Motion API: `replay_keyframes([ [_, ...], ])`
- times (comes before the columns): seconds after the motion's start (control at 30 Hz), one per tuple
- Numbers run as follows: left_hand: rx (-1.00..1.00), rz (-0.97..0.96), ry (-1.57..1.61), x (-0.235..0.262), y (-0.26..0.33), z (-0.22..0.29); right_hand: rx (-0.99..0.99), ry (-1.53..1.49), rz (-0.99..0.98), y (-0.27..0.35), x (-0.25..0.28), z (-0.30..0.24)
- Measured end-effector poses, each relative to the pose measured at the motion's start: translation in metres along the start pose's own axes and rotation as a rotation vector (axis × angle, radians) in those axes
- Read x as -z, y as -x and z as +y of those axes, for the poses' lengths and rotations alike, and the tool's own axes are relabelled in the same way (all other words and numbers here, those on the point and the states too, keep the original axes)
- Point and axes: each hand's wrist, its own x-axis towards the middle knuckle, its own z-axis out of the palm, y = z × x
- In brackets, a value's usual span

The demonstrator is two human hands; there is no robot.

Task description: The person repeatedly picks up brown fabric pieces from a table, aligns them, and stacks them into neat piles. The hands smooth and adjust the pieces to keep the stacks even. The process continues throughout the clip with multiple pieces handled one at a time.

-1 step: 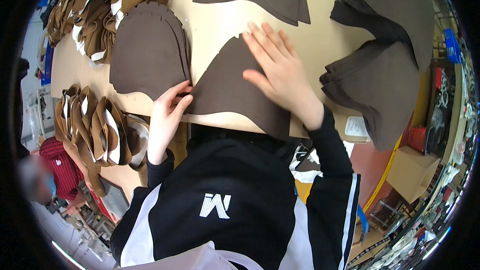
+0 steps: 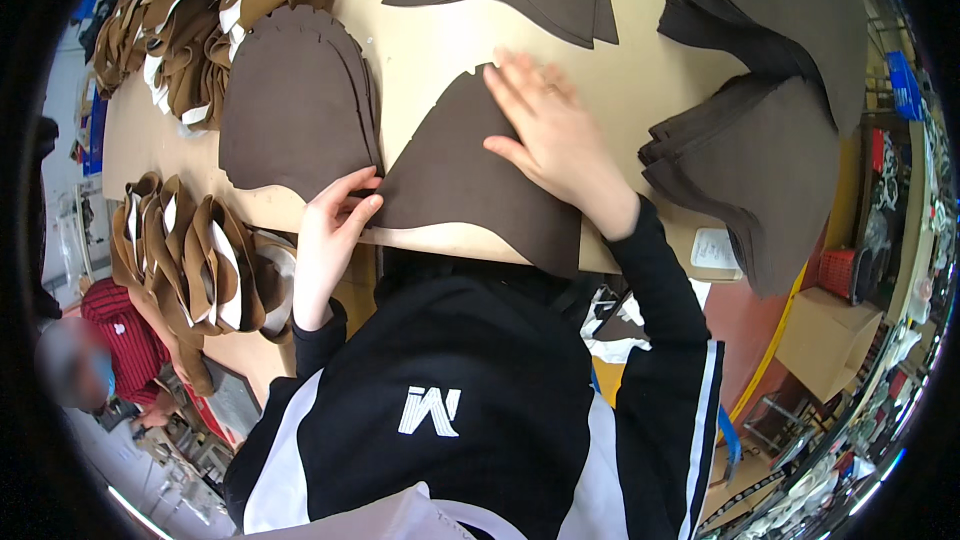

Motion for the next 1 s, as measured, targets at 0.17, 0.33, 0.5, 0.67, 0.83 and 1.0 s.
replay_keyframes([
  [0.17,-0.04,-0.021,0.042,0.0,0.001,-0.014,0.304,-0.129,-0.243,0.022,-0.022,-0.035],
  [0.33,-0.055,-0.065,-0.046,-0.001,0.003,-0.016,0.284,-0.144,-0.241,0.047,-0.021,-0.076],
  [0.5,-0.009,-0.109,-0.136,0.004,0.027,-0.014,0.323,-0.267,-0.331,0.073,-0.019,-0.096],
  [0.67,0.17,-0.267,-0.215,0.015,0.041,-0.025,0.328,-0.723,-0.502,0.084,-0.004,-0.092],
  [0.83,0.174,-0.374,0.345,-0.017,0.052,-0.069,-0.046,-0.733,-0.072,0.086,0.014,-0.059],
  [1.0,0.013,-0.322,0.503,-0.014,0.041,-0.062,-0.358,0.115,0.114,0.079,0.007,-0.051],
])
